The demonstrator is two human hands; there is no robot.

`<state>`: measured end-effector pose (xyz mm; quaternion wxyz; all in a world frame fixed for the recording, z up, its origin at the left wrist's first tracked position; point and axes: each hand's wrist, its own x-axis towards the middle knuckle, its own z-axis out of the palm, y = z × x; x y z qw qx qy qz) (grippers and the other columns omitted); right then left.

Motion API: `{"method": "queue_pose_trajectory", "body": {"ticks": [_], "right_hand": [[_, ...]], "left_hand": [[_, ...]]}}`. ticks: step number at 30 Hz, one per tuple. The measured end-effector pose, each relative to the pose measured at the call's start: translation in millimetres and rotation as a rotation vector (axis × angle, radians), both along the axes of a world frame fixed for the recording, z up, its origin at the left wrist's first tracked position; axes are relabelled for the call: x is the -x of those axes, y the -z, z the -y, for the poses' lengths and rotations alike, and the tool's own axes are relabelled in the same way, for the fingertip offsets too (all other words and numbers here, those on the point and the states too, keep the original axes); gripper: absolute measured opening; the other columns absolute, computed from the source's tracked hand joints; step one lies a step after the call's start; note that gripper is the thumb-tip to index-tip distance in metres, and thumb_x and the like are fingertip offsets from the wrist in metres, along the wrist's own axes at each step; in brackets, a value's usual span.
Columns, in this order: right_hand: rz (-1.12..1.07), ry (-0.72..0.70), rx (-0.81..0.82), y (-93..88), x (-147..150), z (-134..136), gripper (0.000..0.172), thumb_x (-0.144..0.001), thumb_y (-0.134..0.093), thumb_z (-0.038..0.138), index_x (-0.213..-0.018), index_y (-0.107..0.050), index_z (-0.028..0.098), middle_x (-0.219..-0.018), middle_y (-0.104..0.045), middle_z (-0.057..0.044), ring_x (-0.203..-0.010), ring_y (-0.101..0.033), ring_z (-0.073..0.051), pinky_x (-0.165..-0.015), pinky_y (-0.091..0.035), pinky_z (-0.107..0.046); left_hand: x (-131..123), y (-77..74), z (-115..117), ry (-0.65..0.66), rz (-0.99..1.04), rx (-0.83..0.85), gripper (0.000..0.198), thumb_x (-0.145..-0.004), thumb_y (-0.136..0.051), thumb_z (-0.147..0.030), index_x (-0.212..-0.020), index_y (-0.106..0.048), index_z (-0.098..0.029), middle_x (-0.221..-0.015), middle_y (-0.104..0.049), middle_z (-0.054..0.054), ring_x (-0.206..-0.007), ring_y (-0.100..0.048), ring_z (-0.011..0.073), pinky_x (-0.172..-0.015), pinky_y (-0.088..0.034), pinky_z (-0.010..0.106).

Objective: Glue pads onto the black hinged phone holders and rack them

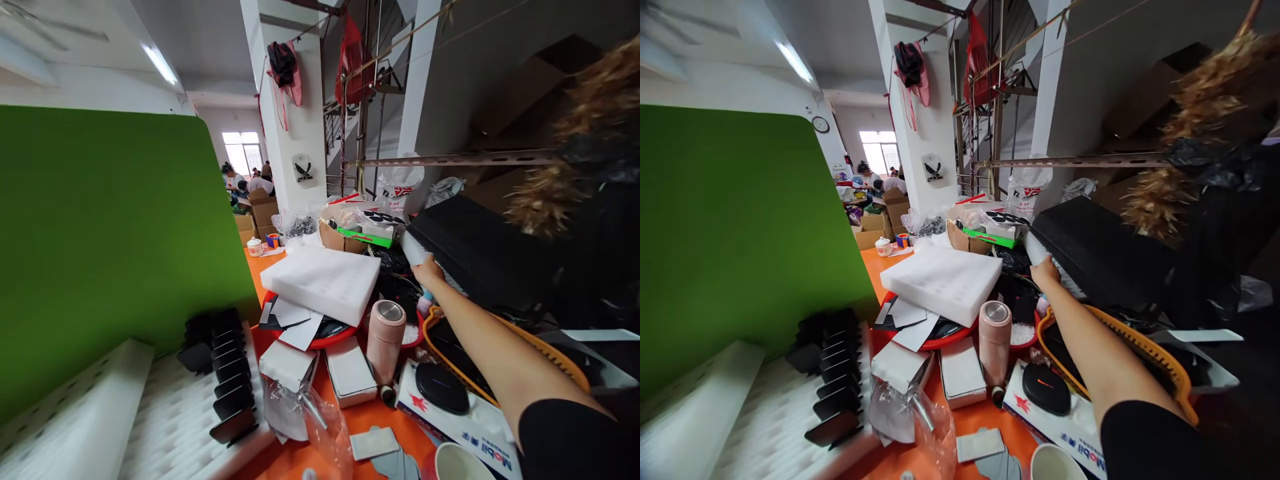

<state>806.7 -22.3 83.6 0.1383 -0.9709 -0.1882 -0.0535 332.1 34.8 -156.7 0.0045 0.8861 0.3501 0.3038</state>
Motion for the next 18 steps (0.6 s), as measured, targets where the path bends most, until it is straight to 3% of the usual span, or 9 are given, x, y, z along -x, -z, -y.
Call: {"method": "queue_pose_trajectory", "body": {"ticks": [3,5,7,9,11,12,14,16,18], "right_hand": [[-0.026,-0.059,0.017,16.8,16,9,0.036,-0.090,-0.043,0.034,-0.118,-0.049,0.011,-0.110,-0.060,-0.019,-0.104,-0.058,-0.027,-0.082,-0.043,-0.033],[-0.095,-0.091,0.034,28.9,26,9,0.038,-0.083,-0.056,0.034,-0.115,-0.051,0.012,-0.104,-0.063,-0.017,-0.102,-0.059,-0.028,-0.083,-0.042,-0.035],[-0.170,-0.082,0.028,39.2,33,4,0.049,-0.075,-0.066,0.034,-0.115,-0.051,0.011,-0.105,-0.064,-0.018,-0.102,-0.060,-0.031,-0.084,-0.043,-0.038],[-0.222,-0.046,-0.013,44.6,37,-2,0.062,-0.070,-0.071,0.031,-0.122,-0.047,0.009,-0.109,-0.062,-0.020,-0.105,-0.058,-0.033,-0.085,-0.042,-0.041],[-0.250,-0.007,-0.090,44.6,36,-7,0.067,-0.071,-0.069,0.025,-0.130,-0.040,0.009,-0.114,-0.060,-0.022,-0.109,-0.056,-0.033,-0.086,-0.041,-0.042],[-0.263,0.005,-0.139,43.1,35,-7,0.064,-0.073,-0.066,0.022,-0.130,-0.040,0.010,-0.116,-0.059,-0.022,-0.111,-0.055,-0.032,-0.087,-0.041,-0.041],[-0.307,0.011,-0.247,39.6,31,-5,0.048,-0.077,-0.061,0.021,-0.123,-0.049,0.010,-0.113,-0.061,-0.021,-0.108,-0.057,-0.031,-0.085,-0.042,-0.038],[-0.385,-0.013,-0.366,38.7,29,-2,0.030,-0.081,-0.056,0.025,-0.107,-0.060,0.010,-0.102,-0.066,-0.018,-0.097,-0.062,-0.027,-0.077,-0.045,-0.034],[-0.473,-0.067,-0.504,42.5,32,0,0.024,-0.083,-0.054,0.029,-0.095,-0.064,0.011,-0.087,-0.069,-0.013,-0.081,-0.065,-0.022,-0.068,-0.047,-0.029]], "left_hand": [[-35,25.7,-4,0.100,-0.019,-0.043,0.043,-0.078,-0.039,-0.040,-0.097,-0.072,-0.022,-0.142,-0.032,-0.004,-0.120,-0.037,0.0376,-0.056,-0.046,0.030],[-45,37.4,-3,0.143,-0.026,-0.059,0.060,-0.078,-0.019,-0.039,-0.095,-0.072,-0.017,-0.145,-0.023,-0.004,-0.119,-0.032,0.0385,-0.053,-0.038,0.030],[-48,42.7,-4,0.171,-0.034,-0.067,0.062,-0.078,-0.017,-0.039,-0.097,-0.071,-0.016,-0.145,-0.019,-0.004,-0.119,-0.029,0.0391,-0.053,-0.035,0.033],[-48,42.2,-4,0.196,-0.038,-0.083,0.039,-0.069,-0.054,-0.040,-0.103,-0.069,-0.028,-0.143,-0.029,-0.006,-0.124,-0.029,0.0399,-0.061,-0.047,0.036],[-50,38.0,-3,0.223,-0.035,-0.099,0.052,-0.055,-0.073,-0.031,-0.106,-0.066,-0.038,-0.135,-0.044,-0.009,-0.126,-0.034,0.0370,-0.070,-0.055,0.037],[-52,35.3,-2,0.238,-0.026,-0.108,0.052,-0.056,-0.074,-0.031,-0.106,-0.065,-0.041,-0.130,-0.050,-0.011,-0.124,-0.039,0.0370,-0.069,-0.058,0.038],[-56,30.3,2,0.267,-0.005,-0.124,0.033,-0.072,-0.059,-0.036,-0.105,-0.067,-0.040,-0.122,-0.057,-0.012,-0.117,-0.046,0.0360,-0.065,-0.055,0.037],[-60,26.3,8,0.292,0.013,-0.137,0.031,-0.080,-0.046,-0.037,-0.101,-0.070,-0.038,-0.116,-0.062,-0.011,-0.109,-0.052,0.0363,-0.059,-0.051,0.038],[-62,23.5,13,0.310,0.016,-0.146,0.031,-0.081,-0.045,-0.035,-0.099,-0.071,-0.035,-0.113,-0.064,-0.008,-0.105,-0.055,0.0363,-0.058,-0.050,0.039]]}}
